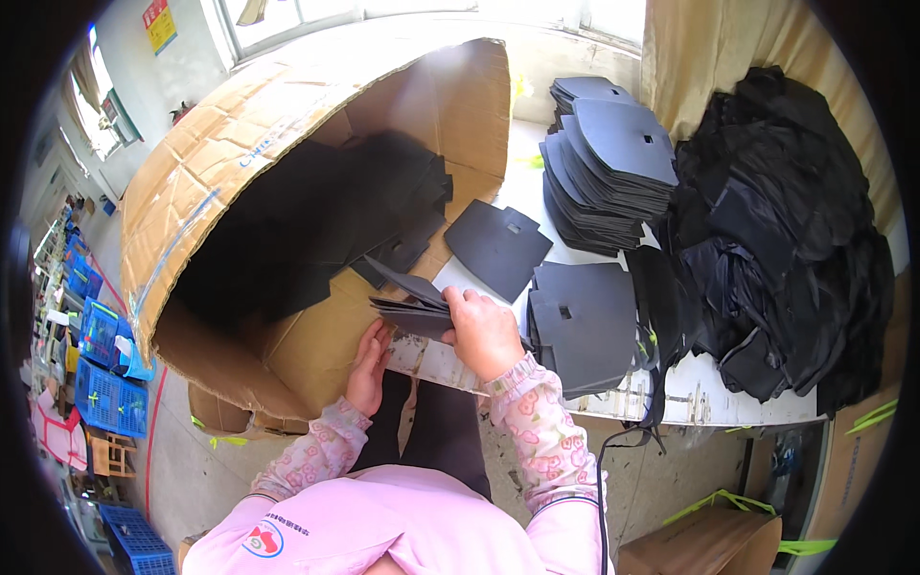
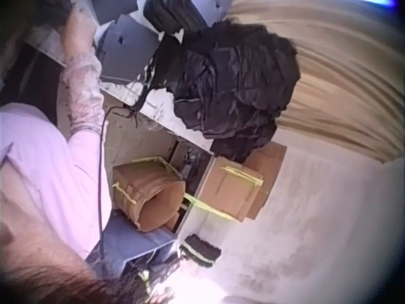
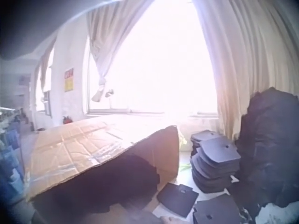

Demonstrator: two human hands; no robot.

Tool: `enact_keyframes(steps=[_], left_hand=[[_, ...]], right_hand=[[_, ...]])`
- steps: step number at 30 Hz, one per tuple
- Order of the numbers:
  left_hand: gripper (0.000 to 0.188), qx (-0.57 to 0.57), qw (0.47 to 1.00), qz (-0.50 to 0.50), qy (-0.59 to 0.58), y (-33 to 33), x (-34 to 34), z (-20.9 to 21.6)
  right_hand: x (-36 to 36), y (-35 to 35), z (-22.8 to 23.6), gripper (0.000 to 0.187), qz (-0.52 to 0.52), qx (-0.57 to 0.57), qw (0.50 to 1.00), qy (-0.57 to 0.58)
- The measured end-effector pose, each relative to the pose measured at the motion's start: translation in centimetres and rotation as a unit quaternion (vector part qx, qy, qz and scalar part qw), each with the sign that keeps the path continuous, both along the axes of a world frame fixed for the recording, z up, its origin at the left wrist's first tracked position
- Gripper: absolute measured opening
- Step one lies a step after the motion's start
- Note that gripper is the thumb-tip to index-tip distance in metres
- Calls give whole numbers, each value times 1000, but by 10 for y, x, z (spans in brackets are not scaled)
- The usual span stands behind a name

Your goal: Sort and organize black plastic or rubber components from a large shipping box into neat stacks.

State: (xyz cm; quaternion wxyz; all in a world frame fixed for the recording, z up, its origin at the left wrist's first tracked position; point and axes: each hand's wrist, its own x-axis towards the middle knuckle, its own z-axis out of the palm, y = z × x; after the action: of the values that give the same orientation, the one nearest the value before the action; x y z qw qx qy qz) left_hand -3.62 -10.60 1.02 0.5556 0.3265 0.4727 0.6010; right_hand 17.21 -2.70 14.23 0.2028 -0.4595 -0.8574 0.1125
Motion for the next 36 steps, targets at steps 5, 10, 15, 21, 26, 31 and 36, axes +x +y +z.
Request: enact_keyframes(steps=[5,10,15,21,26,31,36], left_hand=[[60,11,1000,2,-3,12,-2,5],[64,105,993,51,-3,29,-6,15],[86,237,963,-40,125,53,-4,33],[94,243,953,-122,135,40,5,39],[75,176,973,-70,132,43,8,36],[45,221,966,98,89,38,-5,37],[21,80,994,43,63,21,-1,7]], right_hand=[[14,8,0,43,8,-2,1000,27],[23,-3,25,50,-11,-48,998,44],[22,-2,8,53,17,10,999,40],[25,-7,7,54,-3,16,999,44],[27,-7,8,56,19,-31,999,39],[92,8,51,59,-86,17,901,426],[211,48,-4,68,-227,-152,864,424]])
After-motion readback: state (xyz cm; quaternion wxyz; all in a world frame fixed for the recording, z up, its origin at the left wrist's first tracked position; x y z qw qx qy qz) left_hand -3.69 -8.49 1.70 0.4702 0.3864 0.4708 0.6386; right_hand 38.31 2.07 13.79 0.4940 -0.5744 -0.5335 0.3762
